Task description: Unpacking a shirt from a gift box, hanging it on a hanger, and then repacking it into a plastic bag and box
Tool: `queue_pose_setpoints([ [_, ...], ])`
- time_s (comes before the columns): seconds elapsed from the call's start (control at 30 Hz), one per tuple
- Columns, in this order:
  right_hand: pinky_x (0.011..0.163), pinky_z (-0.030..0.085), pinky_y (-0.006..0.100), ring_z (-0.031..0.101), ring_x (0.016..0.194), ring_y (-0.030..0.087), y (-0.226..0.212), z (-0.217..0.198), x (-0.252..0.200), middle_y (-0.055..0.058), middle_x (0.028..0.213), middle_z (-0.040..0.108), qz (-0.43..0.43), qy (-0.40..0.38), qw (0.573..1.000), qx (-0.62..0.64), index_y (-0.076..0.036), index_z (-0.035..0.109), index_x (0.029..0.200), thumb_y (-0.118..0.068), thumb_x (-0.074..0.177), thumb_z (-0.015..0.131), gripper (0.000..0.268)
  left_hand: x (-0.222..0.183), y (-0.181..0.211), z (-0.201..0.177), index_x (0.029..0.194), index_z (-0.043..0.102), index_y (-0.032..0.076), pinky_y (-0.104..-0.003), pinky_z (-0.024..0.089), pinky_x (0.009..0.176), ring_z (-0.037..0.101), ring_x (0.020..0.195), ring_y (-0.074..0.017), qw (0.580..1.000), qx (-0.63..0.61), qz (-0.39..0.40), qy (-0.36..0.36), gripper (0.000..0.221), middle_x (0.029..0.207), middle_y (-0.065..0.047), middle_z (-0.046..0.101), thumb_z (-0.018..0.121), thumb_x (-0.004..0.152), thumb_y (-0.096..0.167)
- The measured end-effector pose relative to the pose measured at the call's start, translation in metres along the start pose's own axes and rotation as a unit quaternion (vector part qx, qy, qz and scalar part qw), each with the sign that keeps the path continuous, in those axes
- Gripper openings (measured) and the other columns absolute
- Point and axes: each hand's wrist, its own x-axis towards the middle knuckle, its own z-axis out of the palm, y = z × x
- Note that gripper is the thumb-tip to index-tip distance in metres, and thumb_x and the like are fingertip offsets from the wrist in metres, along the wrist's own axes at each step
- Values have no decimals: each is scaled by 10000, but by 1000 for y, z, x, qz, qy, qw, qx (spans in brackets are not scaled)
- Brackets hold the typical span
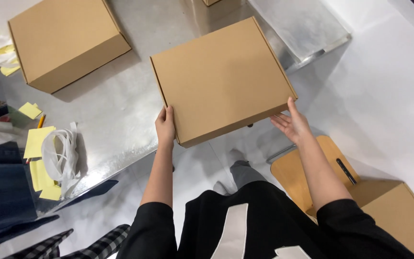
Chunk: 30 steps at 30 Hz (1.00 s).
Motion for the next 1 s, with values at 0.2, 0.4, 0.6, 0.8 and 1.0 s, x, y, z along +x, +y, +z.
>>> queue_pose_setpoints([
  [0.2,1062,583,487,584,1342,499,10,-33,25,451,1529,335,5,17,993,-119,85,121,1639,-749,1026,671,1173,16,-56,-13,1535,591,193,-306,672,618,787,919,-262,999,-33,-17,-10,597,1333,-53,732,530,1091,588],
  [0.4,542,501,204,640,790,282,27,-80,55,153,1047,525,-50,36,996,-72,135,394,1409,-527,994,891,926,12,-69,-24,1547,564,105,-421,610,1020,663,1273,-343,987,-156,-2,-44,461,1529,-146,607,557,1105,236],
  [0.6,575,442,106,728,747,160,-42,-33,-15,-27,911,648,-57,-7,998,30,-139,562,1058,-307,948,865,363,22,-26,-14,1572,494,10,-512,562,1093,599,1370,-406,983,-162,53,-71,547,1530,-242,583,603,1061,173],
  [0.8,732,622,218,819,846,179,-105,19,-19,33,978,808,-157,-59,981,93,-169,650,1001,-271,983,830,208,56,-55,-12,1475,670,208,-497,489,1152,602,1383,-318,996,7,89,-23,463,1413,-82,710,649,1026,319],
  [1.0,874,661,287,795,947,179,-158,114,-8,-4,1013,789,-203,-88,967,130,-229,703,1047,-317,959,848,191,80,-48,14,1539,589,146,-511,495,1164,604,1384,-360,990,90,87,58,440,1472,-146,674,501,1115,221],
])
